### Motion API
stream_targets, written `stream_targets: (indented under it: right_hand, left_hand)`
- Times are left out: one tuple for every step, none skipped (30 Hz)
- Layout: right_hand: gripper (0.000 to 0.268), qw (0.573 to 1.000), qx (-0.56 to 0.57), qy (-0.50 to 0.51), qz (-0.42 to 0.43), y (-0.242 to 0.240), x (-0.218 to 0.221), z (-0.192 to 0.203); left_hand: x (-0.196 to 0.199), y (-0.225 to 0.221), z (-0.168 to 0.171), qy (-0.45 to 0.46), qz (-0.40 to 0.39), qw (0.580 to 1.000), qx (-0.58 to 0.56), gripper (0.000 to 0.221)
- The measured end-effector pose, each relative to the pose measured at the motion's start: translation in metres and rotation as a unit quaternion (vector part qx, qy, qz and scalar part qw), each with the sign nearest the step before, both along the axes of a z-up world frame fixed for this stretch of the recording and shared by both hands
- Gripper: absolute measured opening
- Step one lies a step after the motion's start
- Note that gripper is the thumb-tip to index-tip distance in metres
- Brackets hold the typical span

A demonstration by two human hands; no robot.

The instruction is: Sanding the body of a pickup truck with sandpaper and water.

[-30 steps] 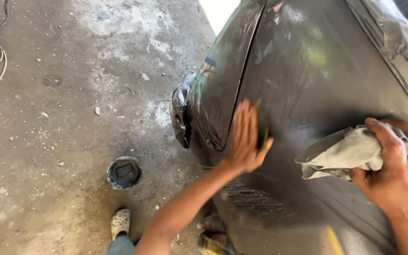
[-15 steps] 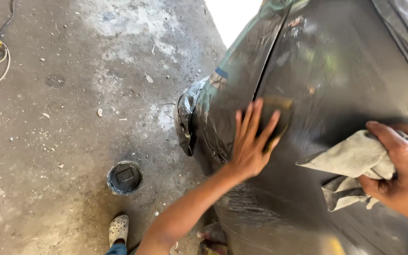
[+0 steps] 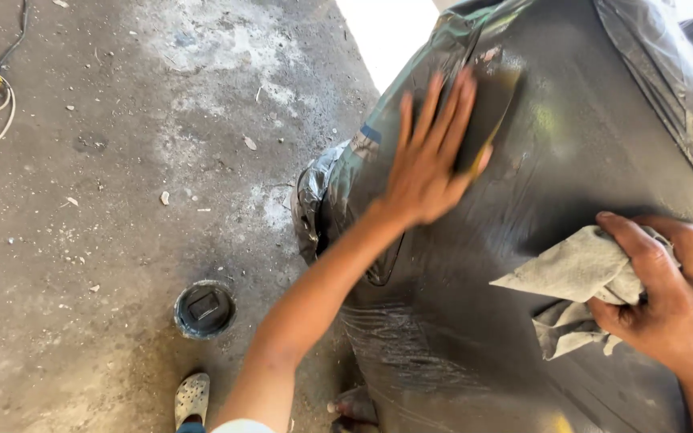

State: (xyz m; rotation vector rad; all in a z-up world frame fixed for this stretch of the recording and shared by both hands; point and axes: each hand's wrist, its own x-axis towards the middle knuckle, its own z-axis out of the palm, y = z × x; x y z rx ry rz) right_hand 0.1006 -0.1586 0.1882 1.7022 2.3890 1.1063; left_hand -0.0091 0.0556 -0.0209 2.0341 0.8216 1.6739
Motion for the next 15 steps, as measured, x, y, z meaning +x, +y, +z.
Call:
stream_targets:
  right_hand:
    - [0.058,1.0,-0.002,-0.006,-0.007,-0.004,0.004,0.0]
    - [0.06,1.0,-0.005,-0.011,-0.013,-0.007,0.008,0.0]
    - [0.06,1.0,0.0,-0.01,-0.011,-0.004,0.004,-0.002]
    - [0.062,1.0,0.002,-0.019,-0.021,-0.002,-0.002,-0.002]
    - [0.063,0.999,0.001,-0.03,-0.028,-0.001,-0.01,0.002]
    - [0.063,0.999,0.005,-0.031,-0.023,0.0,-0.014,0.006]
    - [0.063,0.999,0.005,-0.031,-0.014,0.0,-0.016,0.007]
    - [0.063,0.999,0.005,-0.031,-0.005,0.0,-0.018,0.008]
    - [0.063,0.999,0.011,-0.034,-0.001,0.0,-0.02,0.009]
    - [0.066,0.999,0.012,-0.038,-0.016,0.0,-0.022,0.01]
    - [0.069,0.999,0.008,-0.039,-0.032,0.001,-0.024,0.009]
    - [0.069,0.999,0.009,-0.039,-0.029,0.005,-0.022,0.01]
    - [0.069,0.998,0.008,-0.047,-0.036,0.002,-0.019,0.009]
    - [0.07,0.998,0.007,-0.055,-0.043,-0.002,-0.014,0.007]
    - [0.07,0.997,0.001,-0.052,-0.05,-0.001,-0.018,0.009]
  left_hand:
    - [-0.001,0.008,0.01,-0.001,0.011,1.0,0.011,0.079]
    - [-0.002,0.016,0.021,-0.002,0.021,1.0,0.023,0.078]
    - [-0.003,-0.001,0.004,-0.001,0.022,0.999,0.028,0.078]
    - [-0.006,-0.018,-0.013,-0.008,0.002,1.0,0.016,0.08]
    - [-0.011,-0.038,-0.026,-0.018,-0.015,1.0,0.003,0.083]
    - [-0.001,-0.061,-0.061,-0.019,-0.01,1.0,0.006,0.083]
    - [0.011,-0.085,-0.099,-0.029,-0.019,0.999,0.01,0.084]
    - [0.023,-0.108,-0.138,-0.039,-0.029,0.999,0.015,0.085]
    - [0.015,-0.09,-0.112,-0.041,-0.025,0.999,0.02,0.085]
    - [0.007,-0.072,-0.086,-0.03,-0.02,0.999,0.022,0.086]
    - [-0.004,-0.055,-0.062,-0.015,-0.016,1.0,0.02,0.086]
    - [-0.004,-0.022,-0.029,-0.016,-0.013,1.0,0.021,0.086]
    - [-0.001,0.002,0.0,0.013,0.017,0.999,0.028,0.087]
    - [0.004,0.027,0.028,0.042,0.046,0.997,0.035,0.088]
    - [0.001,0.019,0.028,0.045,0.039,0.998,0.03,0.088]
